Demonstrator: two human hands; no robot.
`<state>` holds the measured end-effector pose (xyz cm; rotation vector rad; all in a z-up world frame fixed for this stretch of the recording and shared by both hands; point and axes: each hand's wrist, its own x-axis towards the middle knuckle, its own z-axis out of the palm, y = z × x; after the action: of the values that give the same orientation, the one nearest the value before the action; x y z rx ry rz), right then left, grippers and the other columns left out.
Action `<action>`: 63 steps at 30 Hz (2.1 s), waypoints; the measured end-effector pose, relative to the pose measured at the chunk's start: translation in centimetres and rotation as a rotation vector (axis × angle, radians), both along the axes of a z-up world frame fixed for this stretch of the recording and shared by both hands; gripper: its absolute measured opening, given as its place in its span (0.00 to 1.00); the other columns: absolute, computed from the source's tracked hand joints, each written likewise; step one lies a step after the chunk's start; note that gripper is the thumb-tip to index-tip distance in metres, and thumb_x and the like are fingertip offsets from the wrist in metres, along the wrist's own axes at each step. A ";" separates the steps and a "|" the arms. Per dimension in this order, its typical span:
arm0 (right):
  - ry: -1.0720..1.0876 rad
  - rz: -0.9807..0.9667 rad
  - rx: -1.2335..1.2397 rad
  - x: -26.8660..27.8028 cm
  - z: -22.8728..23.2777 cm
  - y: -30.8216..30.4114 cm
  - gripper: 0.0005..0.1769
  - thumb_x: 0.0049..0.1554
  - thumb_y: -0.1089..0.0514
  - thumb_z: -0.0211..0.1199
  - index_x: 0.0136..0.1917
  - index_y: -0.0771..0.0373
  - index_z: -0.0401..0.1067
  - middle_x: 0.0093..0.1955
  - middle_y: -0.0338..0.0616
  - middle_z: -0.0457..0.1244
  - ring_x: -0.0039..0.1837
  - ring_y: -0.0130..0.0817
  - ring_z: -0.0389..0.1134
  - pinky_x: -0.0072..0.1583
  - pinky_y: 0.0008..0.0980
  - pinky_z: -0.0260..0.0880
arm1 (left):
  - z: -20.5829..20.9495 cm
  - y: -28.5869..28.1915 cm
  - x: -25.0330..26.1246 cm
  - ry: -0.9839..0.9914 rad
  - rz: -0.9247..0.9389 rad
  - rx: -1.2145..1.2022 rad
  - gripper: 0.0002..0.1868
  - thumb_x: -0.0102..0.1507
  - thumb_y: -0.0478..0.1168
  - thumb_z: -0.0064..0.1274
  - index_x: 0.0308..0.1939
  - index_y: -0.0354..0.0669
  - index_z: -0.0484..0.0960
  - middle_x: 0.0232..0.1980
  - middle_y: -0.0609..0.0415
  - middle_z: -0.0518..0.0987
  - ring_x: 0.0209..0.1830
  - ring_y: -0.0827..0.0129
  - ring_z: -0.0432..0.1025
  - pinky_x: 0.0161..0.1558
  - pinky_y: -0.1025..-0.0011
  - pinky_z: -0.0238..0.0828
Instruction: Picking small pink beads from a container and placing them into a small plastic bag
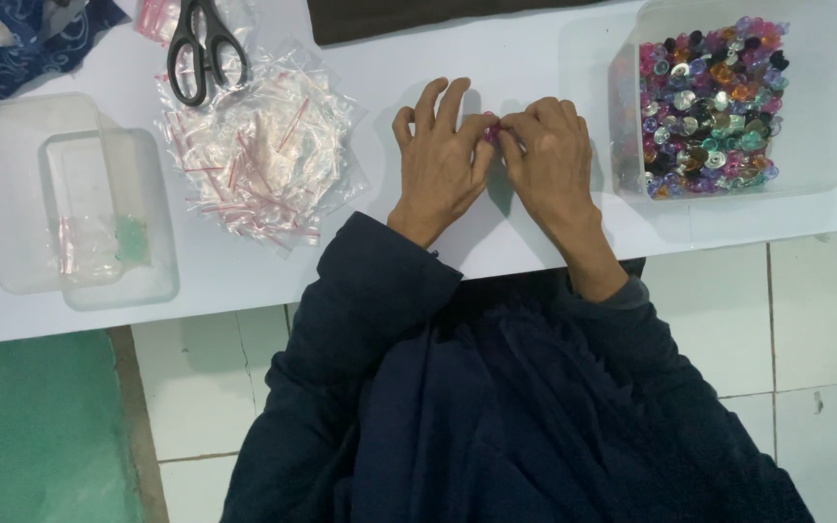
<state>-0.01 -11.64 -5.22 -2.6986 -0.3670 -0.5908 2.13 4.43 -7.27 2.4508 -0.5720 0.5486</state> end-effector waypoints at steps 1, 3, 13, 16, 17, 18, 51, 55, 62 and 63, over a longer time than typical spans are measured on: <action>0.001 -0.002 0.001 0.0 -0.3 -0.1 0.02 0.60 0.62 0.70 0.48 0.61 0.80 0.44 0.46 0.63 0.46 0.45 0.62 0.46 0.42 0.62 | 0.2 -0.1 -0.1 0.001 -0.002 0.001 0.11 0.65 0.43 0.50 0.46 0.53 0.87 0.67 0.49 0.71 0.72 0.51 0.59 0.61 0.47 0.53; 0.015 0.044 0.064 0.2 -0.8 -0.4 0.04 0.60 0.64 0.67 0.50 0.65 0.78 0.44 0.48 0.68 0.48 0.47 0.67 0.50 0.45 0.65 | 0.7 -0.3 -0.2 0.010 0.015 -0.017 0.10 0.65 0.42 0.49 0.44 0.54 0.86 0.67 0.50 0.72 0.71 0.52 0.60 0.61 0.48 0.52; 0.025 0.138 0.268 -3.9 7.2 -1.7 0.09 0.62 0.74 0.62 0.57 0.75 0.74 0.48 0.56 0.68 0.50 0.46 0.68 0.48 0.40 0.68 | 6.0 -3.5 -1.1 -0.051 -0.041 -0.104 0.10 0.69 0.36 0.54 0.50 0.59 0.80 0.71 0.51 0.68 0.74 0.51 0.62 0.63 0.52 0.56; -0.002 0.129 0.327 -4.5 9.6 -4.2 0.06 0.64 0.76 0.64 0.55 0.76 0.78 0.49 0.56 0.71 0.48 0.45 0.70 0.49 0.37 0.68 | 7.2 -6.0 -0.7 -0.052 -0.122 -0.145 0.12 0.68 0.35 0.57 0.53 0.59 0.79 0.73 0.52 0.66 0.75 0.52 0.61 0.63 0.52 0.58; -0.035 0.089 0.307 -4.5 9.6 -5.4 0.06 0.64 0.77 0.67 0.55 0.78 0.80 0.49 0.58 0.71 0.47 0.44 0.69 0.48 0.36 0.68 | 7.3 -7.1 -0.5 -0.070 -0.147 -0.132 0.12 0.67 0.37 0.59 0.52 0.59 0.79 0.73 0.52 0.66 0.75 0.52 0.60 0.62 0.52 0.59; -0.071 0.047 0.286 -4.3 9.8 -6.6 0.06 0.64 0.78 0.69 0.55 0.79 0.81 0.48 0.60 0.70 0.47 0.44 0.69 0.47 0.35 0.67 | 7.4 -8.2 -0.2 -0.090 -0.175 -0.118 0.13 0.66 0.38 0.61 0.52 0.59 0.79 0.73 0.53 0.65 0.75 0.52 0.60 0.61 0.51 0.61; -0.024 -0.109 0.143 -3.6 6.2 -12.3 0.08 0.67 0.69 0.67 0.57 0.72 0.84 0.47 0.53 0.64 0.52 0.47 0.65 0.52 0.43 0.65 | 4.6 -13.2 0.7 -0.031 -0.249 -0.069 0.07 0.66 0.40 0.55 0.45 0.52 0.87 0.70 0.54 0.66 0.77 0.53 0.51 0.65 0.46 0.55; -0.072 -0.061 0.246 -3.6 7.5 -9.8 0.08 0.66 0.72 0.67 0.58 0.73 0.83 0.47 0.55 0.65 0.53 0.45 0.67 0.52 0.40 0.67 | 5.4 -10.8 0.6 -0.018 -0.243 -0.111 0.07 0.67 0.41 0.56 0.48 0.55 0.85 0.71 0.54 0.65 0.79 0.55 0.49 0.68 0.47 0.52; -0.118 0.082 0.237 -2.3 8.3 -5.6 0.09 0.68 0.73 0.64 0.59 0.78 0.81 0.49 0.58 0.64 0.51 0.47 0.66 0.47 0.39 0.65 | 6.6 -5.8 0.6 -0.032 -0.168 -0.231 0.07 0.67 0.37 0.53 0.47 0.57 0.82 0.67 0.57 0.71 0.76 0.55 0.57 0.67 0.51 0.52; -0.096 0.072 0.283 -2.1 8.4 -4.9 0.08 0.68 0.73 0.64 0.59 0.76 0.81 0.51 0.57 0.63 0.50 0.45 0.66 0.43 0.35 0.65 | 6.6 -5.1 0.6 -0.023 -0.159 -0.246 0.08 0.67 0.36 0.52 0.46 0.57 0.82 0.67 0.56 0.71 0.76 0.55 0.57 0.68 0.50 0.51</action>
<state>-2.13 -16.55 3.13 -2.3835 -0.3726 -0.6968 2.73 -0.68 -0.69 2.1494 -0.6608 0.5484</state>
